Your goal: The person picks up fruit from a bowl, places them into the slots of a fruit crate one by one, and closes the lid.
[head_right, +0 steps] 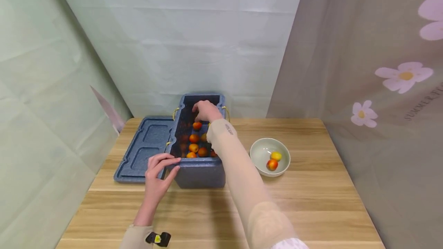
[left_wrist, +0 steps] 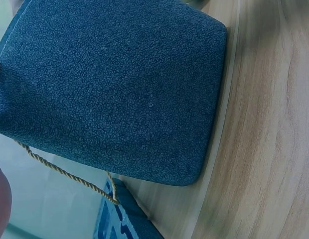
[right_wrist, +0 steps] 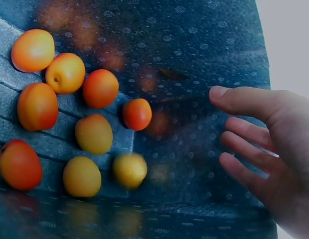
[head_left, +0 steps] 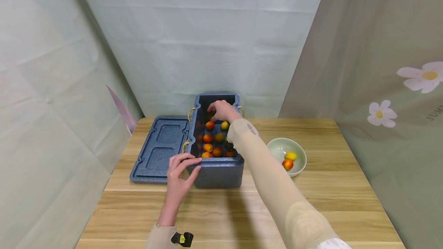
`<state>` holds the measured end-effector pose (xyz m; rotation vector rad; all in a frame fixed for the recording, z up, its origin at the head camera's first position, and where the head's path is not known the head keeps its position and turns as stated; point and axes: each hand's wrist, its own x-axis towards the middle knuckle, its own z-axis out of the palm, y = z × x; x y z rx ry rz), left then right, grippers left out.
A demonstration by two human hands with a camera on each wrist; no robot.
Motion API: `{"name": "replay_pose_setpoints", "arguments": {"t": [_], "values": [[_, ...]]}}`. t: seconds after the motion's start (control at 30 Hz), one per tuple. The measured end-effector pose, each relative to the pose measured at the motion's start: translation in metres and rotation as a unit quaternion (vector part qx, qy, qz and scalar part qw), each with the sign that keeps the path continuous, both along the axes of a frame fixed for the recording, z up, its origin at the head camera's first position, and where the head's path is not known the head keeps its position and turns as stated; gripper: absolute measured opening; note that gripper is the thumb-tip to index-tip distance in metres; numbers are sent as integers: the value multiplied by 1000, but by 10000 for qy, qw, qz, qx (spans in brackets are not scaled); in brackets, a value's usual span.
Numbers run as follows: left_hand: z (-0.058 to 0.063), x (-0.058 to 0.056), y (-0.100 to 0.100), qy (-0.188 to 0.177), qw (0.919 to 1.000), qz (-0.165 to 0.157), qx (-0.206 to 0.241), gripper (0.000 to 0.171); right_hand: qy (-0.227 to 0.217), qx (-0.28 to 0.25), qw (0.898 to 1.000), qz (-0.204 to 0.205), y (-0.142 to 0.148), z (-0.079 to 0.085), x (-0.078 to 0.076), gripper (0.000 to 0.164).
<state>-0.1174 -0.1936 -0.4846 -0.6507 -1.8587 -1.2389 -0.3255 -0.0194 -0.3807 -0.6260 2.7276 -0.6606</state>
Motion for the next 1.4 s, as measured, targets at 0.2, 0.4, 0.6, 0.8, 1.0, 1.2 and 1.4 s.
{"name": "replay_pose_setpoints", "arguments": {"t": [0.2, 0.4, 0.6, 0.8, 1.0, 1.2, 1.4], "values": [[-2, -2, -1, -20, 10000, 58, -8, 37, 133, -86, 9999, -21, 3, 8, -1, 46], [-2, -3, -2, -64, 10000, 15, -10, 36, 256, -185, 9994, 138, 6, 18, -4, 46], [2, -3, -2, -124, 9999, 6, -37, 33, 509, -463, 9973, 244, 16, 38, -8, 43], [3, -2, -3, -221, 9997, 32, -63, 30, 775, -590, 9951, 150, 32, 63, -5, 41], [2, -1, -2, -152, 9999, 3, -34, 32, 825, -574, 9949, -14, 58, 82, 6, 42], [2, -1, -3, -56, 10000, 23, 27, 32, 1020, -472, 9937, -18, 85, 89, 14, 42], [3, 0, -6, -23, 10000, 40, 9, 31, 1305, -270, 9911, 47, 112, 82, 20, 39]]}}
